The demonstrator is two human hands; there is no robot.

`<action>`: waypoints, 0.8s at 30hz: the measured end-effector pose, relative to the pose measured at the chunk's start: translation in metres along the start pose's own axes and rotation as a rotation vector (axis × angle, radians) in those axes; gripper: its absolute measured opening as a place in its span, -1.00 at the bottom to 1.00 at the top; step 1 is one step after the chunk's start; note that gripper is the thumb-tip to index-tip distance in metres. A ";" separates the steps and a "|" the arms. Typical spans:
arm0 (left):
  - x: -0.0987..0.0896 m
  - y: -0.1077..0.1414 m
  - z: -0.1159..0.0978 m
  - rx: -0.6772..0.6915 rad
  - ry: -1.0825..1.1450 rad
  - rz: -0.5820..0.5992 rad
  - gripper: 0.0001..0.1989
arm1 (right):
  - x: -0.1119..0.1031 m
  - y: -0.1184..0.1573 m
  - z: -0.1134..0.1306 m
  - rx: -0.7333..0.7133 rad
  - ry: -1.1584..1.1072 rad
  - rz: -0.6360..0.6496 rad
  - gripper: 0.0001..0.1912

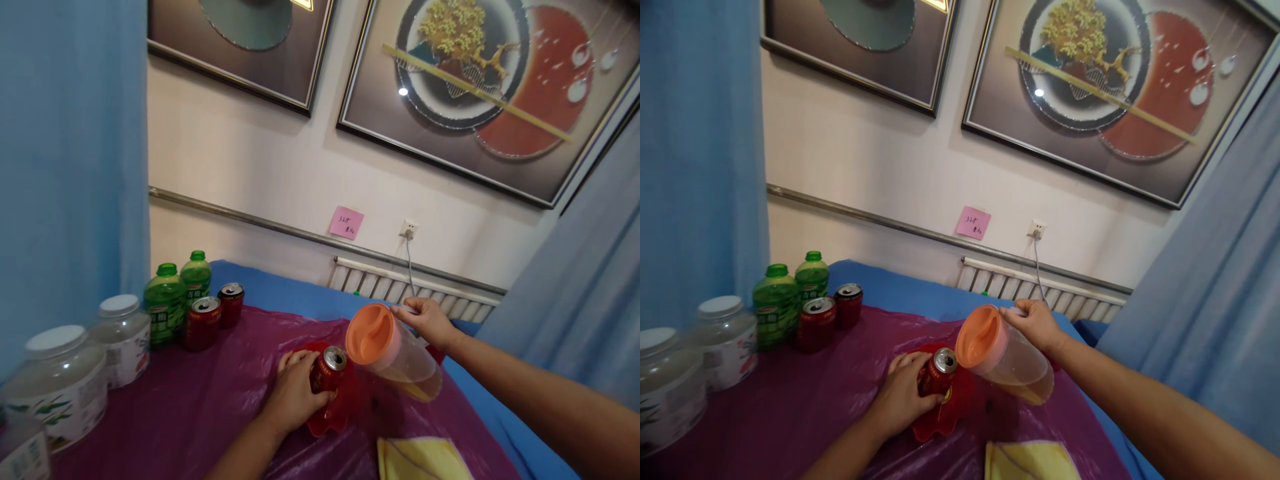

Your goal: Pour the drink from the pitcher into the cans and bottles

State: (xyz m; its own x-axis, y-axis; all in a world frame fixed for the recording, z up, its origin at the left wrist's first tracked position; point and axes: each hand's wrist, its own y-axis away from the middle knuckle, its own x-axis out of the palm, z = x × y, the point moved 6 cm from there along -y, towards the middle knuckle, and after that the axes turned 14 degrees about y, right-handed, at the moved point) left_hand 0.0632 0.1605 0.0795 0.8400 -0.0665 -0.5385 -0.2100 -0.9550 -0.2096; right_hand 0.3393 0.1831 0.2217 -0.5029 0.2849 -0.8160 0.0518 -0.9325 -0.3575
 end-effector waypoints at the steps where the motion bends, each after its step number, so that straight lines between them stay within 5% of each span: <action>1: 0.000 0.000 0.000 -0.004 0.000 -0.001 -0.33 | -0.001 0.000 0.001 -0.002 0.009 -0.004 -0.37; 24: 0.001 0.000 -0.001 0.004 0.003 0.003 -0.32 | 0.001 0.002 -0.002 0.019 -0.036 0.024 -0.38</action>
State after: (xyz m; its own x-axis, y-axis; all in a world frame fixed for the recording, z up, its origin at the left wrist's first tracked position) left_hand 0.0641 0.1598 0.0796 0.8411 -0.0700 -0.5364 -0.2142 -0.9536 -0.2114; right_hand 0.3408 0.1826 0.2189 -0.5327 0.2549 -0.8070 0.0474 -0.9431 -0.3292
